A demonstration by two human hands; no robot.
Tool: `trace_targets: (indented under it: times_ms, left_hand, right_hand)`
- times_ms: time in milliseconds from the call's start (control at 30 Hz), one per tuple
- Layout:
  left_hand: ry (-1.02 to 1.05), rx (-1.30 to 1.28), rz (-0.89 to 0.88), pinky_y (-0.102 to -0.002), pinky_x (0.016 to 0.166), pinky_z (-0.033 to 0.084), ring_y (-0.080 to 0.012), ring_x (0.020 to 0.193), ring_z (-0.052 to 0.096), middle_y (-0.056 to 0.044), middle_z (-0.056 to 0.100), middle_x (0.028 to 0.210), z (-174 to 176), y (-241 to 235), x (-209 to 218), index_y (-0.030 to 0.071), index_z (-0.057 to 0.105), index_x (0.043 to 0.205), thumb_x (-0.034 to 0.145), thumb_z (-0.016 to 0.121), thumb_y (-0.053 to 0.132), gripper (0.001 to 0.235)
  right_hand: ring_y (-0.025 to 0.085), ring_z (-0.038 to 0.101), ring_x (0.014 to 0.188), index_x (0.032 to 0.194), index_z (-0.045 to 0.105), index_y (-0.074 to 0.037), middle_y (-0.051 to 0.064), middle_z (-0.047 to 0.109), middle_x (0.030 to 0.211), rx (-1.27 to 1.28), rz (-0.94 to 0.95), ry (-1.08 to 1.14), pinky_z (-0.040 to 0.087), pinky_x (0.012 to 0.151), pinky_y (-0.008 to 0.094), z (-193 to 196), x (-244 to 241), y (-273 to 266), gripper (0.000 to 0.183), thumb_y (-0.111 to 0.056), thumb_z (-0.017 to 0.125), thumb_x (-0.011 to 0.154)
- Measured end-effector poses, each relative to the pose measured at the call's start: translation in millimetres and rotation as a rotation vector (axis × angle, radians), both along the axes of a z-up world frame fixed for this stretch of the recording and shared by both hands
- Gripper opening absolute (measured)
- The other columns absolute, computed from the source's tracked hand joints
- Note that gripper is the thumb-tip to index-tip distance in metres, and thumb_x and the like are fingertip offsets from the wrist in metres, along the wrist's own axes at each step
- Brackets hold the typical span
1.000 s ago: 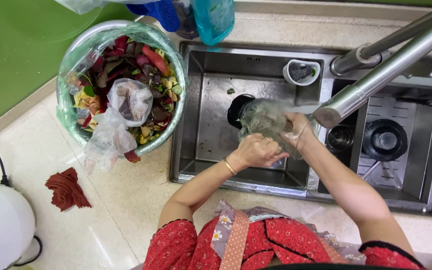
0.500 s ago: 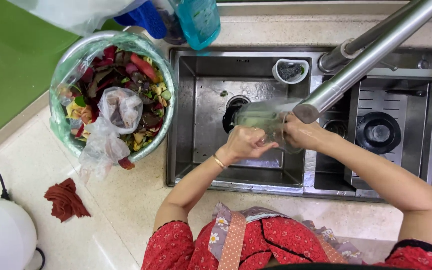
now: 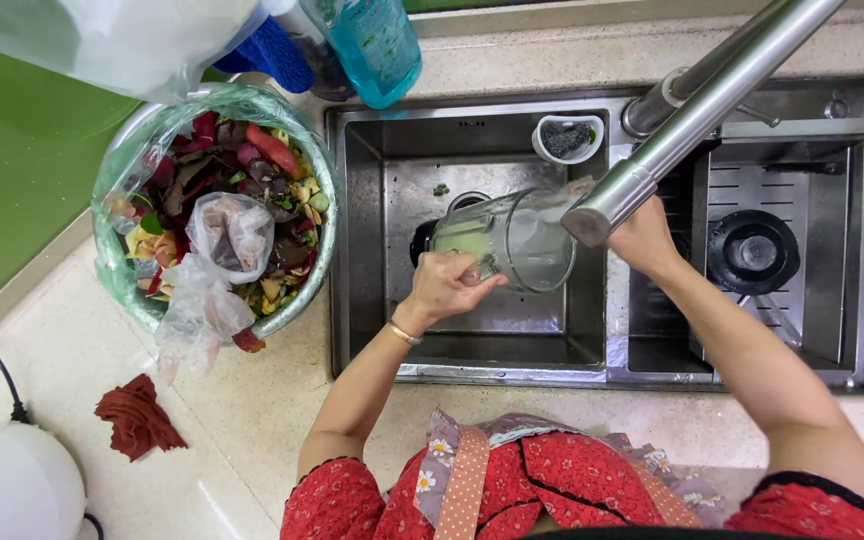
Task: The person is washing various blender parts and kitchenware in a sink and then reassembling or placing them near juicing equipment.
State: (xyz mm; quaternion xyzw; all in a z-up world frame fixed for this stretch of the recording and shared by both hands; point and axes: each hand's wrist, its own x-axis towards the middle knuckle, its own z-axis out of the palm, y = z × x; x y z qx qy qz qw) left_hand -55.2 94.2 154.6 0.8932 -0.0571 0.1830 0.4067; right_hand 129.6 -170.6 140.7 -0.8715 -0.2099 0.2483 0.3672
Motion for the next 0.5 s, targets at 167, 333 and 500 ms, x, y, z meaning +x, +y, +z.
trace_targets:
  times_ms: [167, 333, 500]
  left_hand:
    - [0.101, -0.356, 0.071, -0.027, 0.046, 0.034, -0.0103, 0.049, 0.042, 0.000, 0.047, 0.053, -5, 2, -5, 0.009, 0.045, 0.058, 0.082, 0.089, 0.029, 0.055]
    - [0.325, -0.761, 0.269, -0.023, 0.049, 0.027, -0.0009, 0.058, 0.036, 0.009, 0.044, 0.059, -15, -7, 1, 0.009, 0.053, 0.061, 0.087, 0.085, 0.024, 0.043]
    - [0.391, -0.551, 0.321, -0.028, 0.047, 0.026, -0.0040, 0.058, 0.031, 0.005, 0.039, 0.056, -6, -36, 15, 0.006, 0.048, 0.059, 0.088, 0.084, 0.029, 0.051]
  right_hand:
    - [0.029, 0.071, 0.105, 0.130, 0.061, -0.012, 0.014, 0.069, 0.119, 0.920, -0.361, 0.843, 0.058, 0.091, 0.045, -52, -24, 32, 0.039, -0.035, 0.058, 0.099]
    - [0.024, 0.068, 0.115, 0.129, 0.061, -0.005, 0.010, 0.067, 0.127, 1.126, -0.555, 0.933, 0.056, 0.100, 0.042, -113, -58, 35, 0.030, -0.024, 0.054, 0.106]
    - [0.024, 0.060, 0.107, 0.127, 0.060, -0.005, 0.009, 0.063, 0.119, 0.864, -0.569, 0.223, 0.049, 0.092, 0.040, -44, -81, 36, 0.019, -0.015, 0.052, 0.113]
